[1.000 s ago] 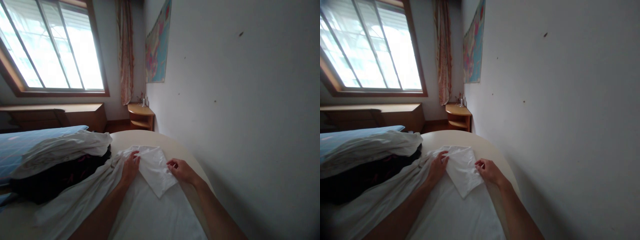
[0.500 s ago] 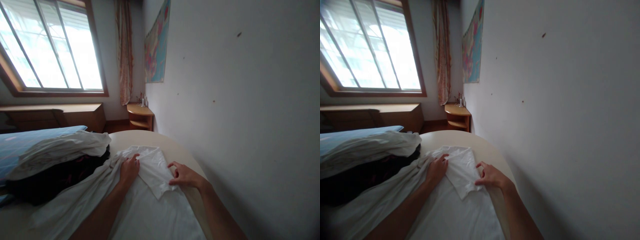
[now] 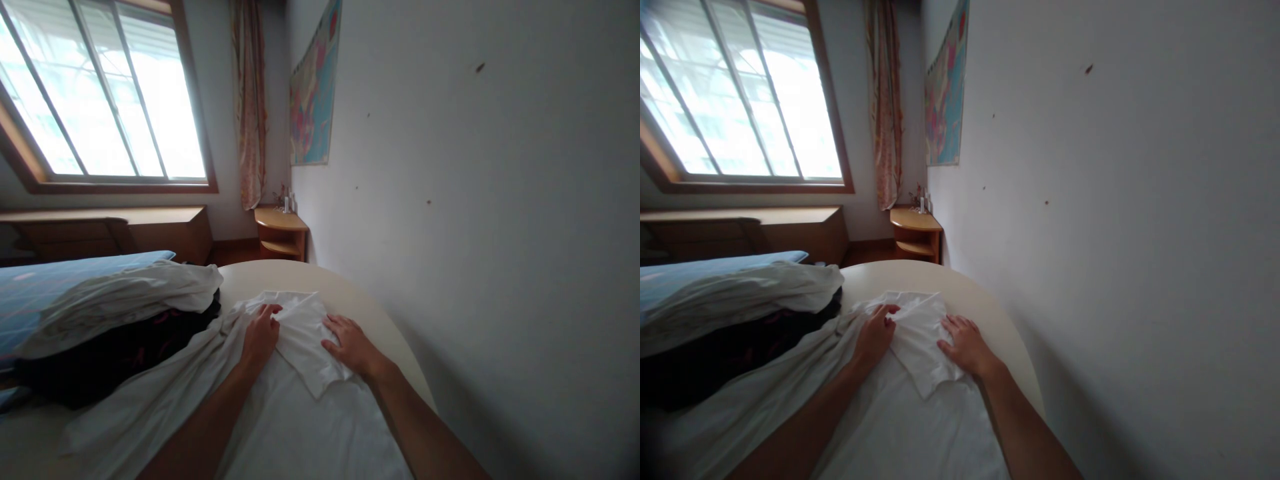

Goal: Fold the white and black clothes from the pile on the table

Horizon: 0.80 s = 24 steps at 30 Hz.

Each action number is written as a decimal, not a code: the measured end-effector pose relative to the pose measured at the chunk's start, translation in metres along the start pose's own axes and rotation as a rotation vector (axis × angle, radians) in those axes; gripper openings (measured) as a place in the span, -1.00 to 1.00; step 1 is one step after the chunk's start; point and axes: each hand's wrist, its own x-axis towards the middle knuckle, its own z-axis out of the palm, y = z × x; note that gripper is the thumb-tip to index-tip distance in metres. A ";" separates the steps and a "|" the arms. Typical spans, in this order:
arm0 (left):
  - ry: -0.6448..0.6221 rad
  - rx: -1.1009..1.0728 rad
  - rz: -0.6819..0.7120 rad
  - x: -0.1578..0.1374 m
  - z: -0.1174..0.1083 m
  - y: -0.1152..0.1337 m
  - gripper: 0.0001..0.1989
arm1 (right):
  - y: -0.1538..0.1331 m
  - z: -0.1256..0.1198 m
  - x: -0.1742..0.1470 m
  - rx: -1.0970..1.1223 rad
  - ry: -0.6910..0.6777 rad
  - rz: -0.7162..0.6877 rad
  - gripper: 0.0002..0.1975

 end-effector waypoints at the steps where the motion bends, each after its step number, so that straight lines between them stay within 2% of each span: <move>1: 0.006 0.013 -0.014 0.000 0.000 0.000 -0.65 | 0.000 0.001 0.000 -0.002 -0.018 0.004 -0.40; 4: -0.023 0.054 -0.042 -0.001 0.000 -0.001 -0.72 | 0.000 0.004 0.001 0.009 -0.056 0.031 -0.37; 7: -0.055 0.036 -0.027 -0.002 0.000 -0.001 -0.70 | 0.002 0.006 0.002 0.006 -0.078 0.051 -0.37; 11: -0.053 -0.021 0.002 0.000 -0.001 -0.002 -0.70 | -0.004 0.000 -0.002 -0.037 -0.046 0.051 -0.36; 13: -0.051 -0.021 0.001 0.000 -0.001 -0.004 -0.71 | -0.014 -0.008 -0.006 -0.029 0.011 -0.033 -0.41; 15: -0.056 -0.024 0.003 0.001 -0.001 -0.007 -0.70 | -0.026 -0.016 -0.012 0.027 0.023 -0.200 -0.51; 18: -0.071 -0.037 0.019 0.001 0.000 -0.013 -0.68 | -0.043 -0.023 -0.022 0.109 -0.083 -0.407 -0.61; 21: -0.086 -0.051 0.033 0.003 0.002 -0.017 -0.67 | -0.051 -0.024 -0.028 0.096 -0.162 -0.430 -0.64; 24: -0.091 -0.065 0.037 0.005 0.003 -0.018 -0.69 | -0.051 -0.022 -0.029 0.050 -0.164 -0.403 -0.69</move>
